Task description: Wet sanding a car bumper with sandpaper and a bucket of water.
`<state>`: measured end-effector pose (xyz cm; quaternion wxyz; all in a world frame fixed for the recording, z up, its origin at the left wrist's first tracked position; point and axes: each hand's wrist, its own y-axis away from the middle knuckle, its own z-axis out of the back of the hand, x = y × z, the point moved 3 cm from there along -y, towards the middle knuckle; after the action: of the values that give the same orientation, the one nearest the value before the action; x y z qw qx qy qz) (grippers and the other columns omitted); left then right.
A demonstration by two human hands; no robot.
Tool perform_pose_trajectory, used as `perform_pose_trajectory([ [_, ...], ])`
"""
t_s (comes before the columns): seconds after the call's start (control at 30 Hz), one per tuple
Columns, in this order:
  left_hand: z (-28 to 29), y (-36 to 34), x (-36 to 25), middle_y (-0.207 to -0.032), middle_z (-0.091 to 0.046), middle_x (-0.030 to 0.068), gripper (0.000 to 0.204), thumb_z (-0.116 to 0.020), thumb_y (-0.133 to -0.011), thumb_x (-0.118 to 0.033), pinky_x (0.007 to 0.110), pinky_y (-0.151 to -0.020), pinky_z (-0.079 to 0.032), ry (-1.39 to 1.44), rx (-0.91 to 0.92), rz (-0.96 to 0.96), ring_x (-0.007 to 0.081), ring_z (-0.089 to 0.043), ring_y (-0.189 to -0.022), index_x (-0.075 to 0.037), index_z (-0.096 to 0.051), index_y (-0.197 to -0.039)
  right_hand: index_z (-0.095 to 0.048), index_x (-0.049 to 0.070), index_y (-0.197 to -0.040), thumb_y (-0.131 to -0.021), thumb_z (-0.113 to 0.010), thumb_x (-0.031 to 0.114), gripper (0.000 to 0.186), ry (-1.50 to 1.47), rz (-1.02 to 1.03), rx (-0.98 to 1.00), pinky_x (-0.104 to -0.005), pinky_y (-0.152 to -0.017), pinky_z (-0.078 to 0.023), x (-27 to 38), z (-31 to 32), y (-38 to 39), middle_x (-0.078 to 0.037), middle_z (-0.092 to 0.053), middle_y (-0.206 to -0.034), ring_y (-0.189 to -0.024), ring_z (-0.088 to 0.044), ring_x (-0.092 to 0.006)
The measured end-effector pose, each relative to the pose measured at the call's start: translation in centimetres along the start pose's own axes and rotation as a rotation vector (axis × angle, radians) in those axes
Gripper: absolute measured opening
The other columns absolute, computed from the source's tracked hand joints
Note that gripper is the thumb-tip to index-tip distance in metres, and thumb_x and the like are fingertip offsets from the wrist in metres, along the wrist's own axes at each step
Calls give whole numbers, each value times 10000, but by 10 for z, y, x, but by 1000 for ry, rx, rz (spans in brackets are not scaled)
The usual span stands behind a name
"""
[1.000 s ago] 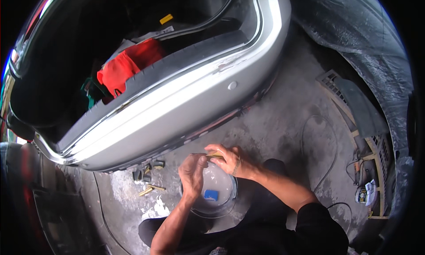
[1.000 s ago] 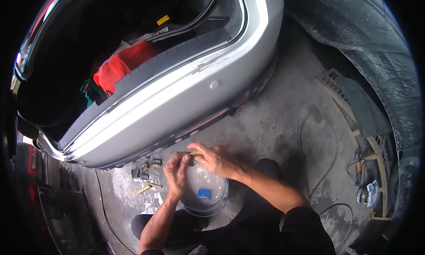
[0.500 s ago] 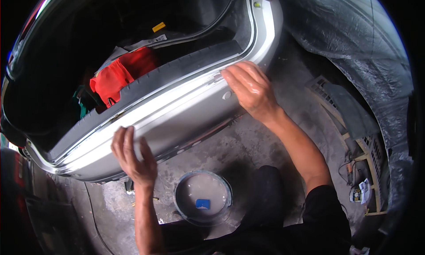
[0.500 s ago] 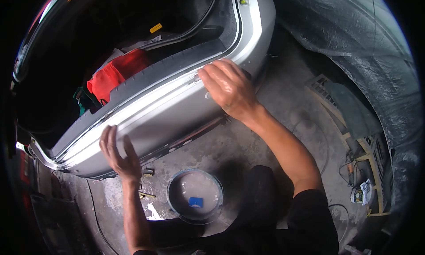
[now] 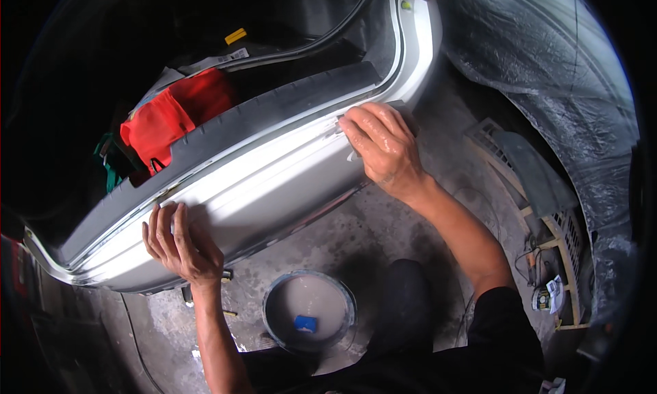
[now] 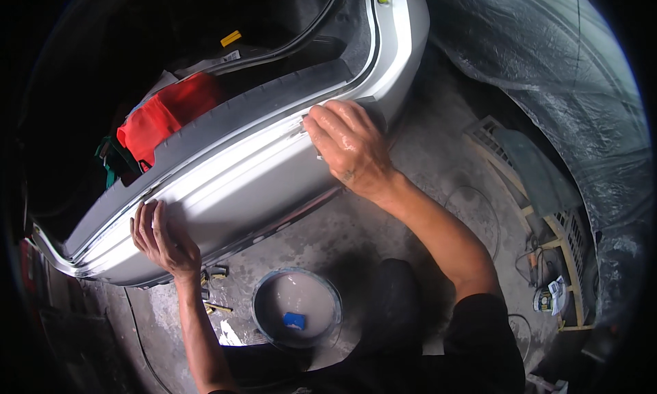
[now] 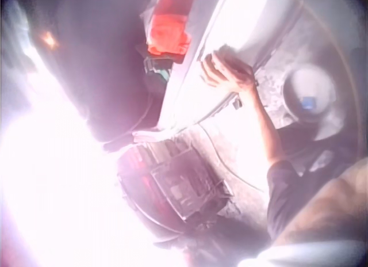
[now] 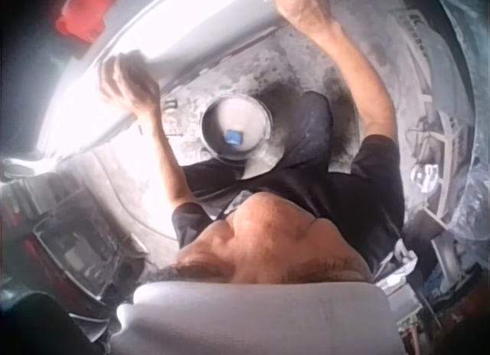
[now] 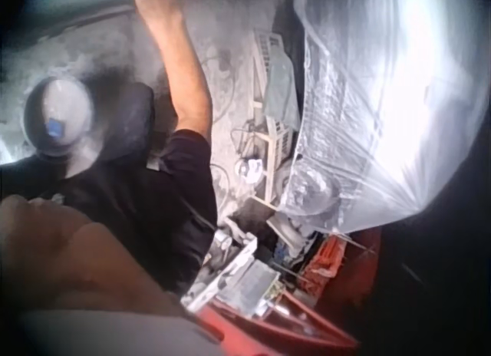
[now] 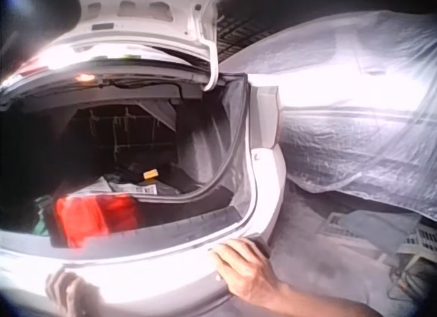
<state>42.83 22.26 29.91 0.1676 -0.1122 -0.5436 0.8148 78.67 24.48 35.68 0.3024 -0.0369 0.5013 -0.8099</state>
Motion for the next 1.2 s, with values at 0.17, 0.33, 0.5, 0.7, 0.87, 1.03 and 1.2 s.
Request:
perform_pose_trajectory([
  [0.17, 0, -2, -1, -1338, -696, 183, 353, -566, -1032, -104, 552, -1209, -365, -66, 12, -17, 396, -609, -1347, -42, -704, -1352, -777, -52, -1093, -855, -726, 24, 254, 39, 16, 49, -482, -986, -561, -6, 7, -5, -147, -732, -1132, -1086, -681, -327],
  [0.33, 0, -1, 0, -1334, -701, 185, 345, -546, -1045, -112, 549, -1203, -372, -76, 18, -13, 397, -611, -1345, -31, -708, -1339, -782, -43, -1096, -877, -719, 36, 242, -1, 43, 76, -509, -1000, -547, 2, 9, -14, -148, -741, -1132, -1091, -685, -325],
  [0.5, -2, -2, -3, -1327, -705, 187, 347, -530, -1055, -113, 551, -1198, -378, -62, 26, -13, 400, -609, -1347, -23, -708, -1339, -776, -40, -1119, -893, -730, 37, 243, 43, 17, 64, -482, -969, -554, 8, 7, -7, -136, -743, -1132, -1080, -693, -308],
  [0.7, -4, -1, -2, -1322, -708, 184, 363, -544, -1006, -79, 555, -1251, -310, -49, 14, 6, 373, -636, -1343, -40, -716, -1322, -780, -35, -1122, -887, -729, 30, 249, 53, 3, 93, -474, -944, -566, 1, 12, -10, -132, -744, -1150, -1093, -689, -315],
  [0.87, -2, 1, 2, -1322, -711, 176, 335, -530, -1069, -126, 545, -1216, -362, -81, 21, -6, 366, -627, -1339, -22, -708, -1333, -785, -12, -1130, -900, -719, 46, 247, 22, 45, 137, -454, -969, -573, -2, 10, -14, -135, -750, -1164, -1109, -697, -314],
  [1.03, -2, 0, -1, -1325, -709, 172, 330, -531, -1070, -119, 550, -1227, -352, -69, 21, -24, 367, -625, -1345, -26, -708, -1332, -771, -18, -1146, -893, -706, 29, 265, 52, -22, 131, -451, -971, -570, -6, 13, -8, -135, -739, -1179, -1105, -695, -322],
  [1.2, -2, 2, 0, -1324, -707, 171, 325, -534, -1070, -115, 556, -1228, -350, -76, 24, -22, 368, -625, -1345, -30, -709, -1330, -763, -37, -1132, -889, -703, 25, 258, 67, -95, 106, -450, -988, -559, -1, 8, -3, -151, -734, -1185, -1122, -681, -327],
])
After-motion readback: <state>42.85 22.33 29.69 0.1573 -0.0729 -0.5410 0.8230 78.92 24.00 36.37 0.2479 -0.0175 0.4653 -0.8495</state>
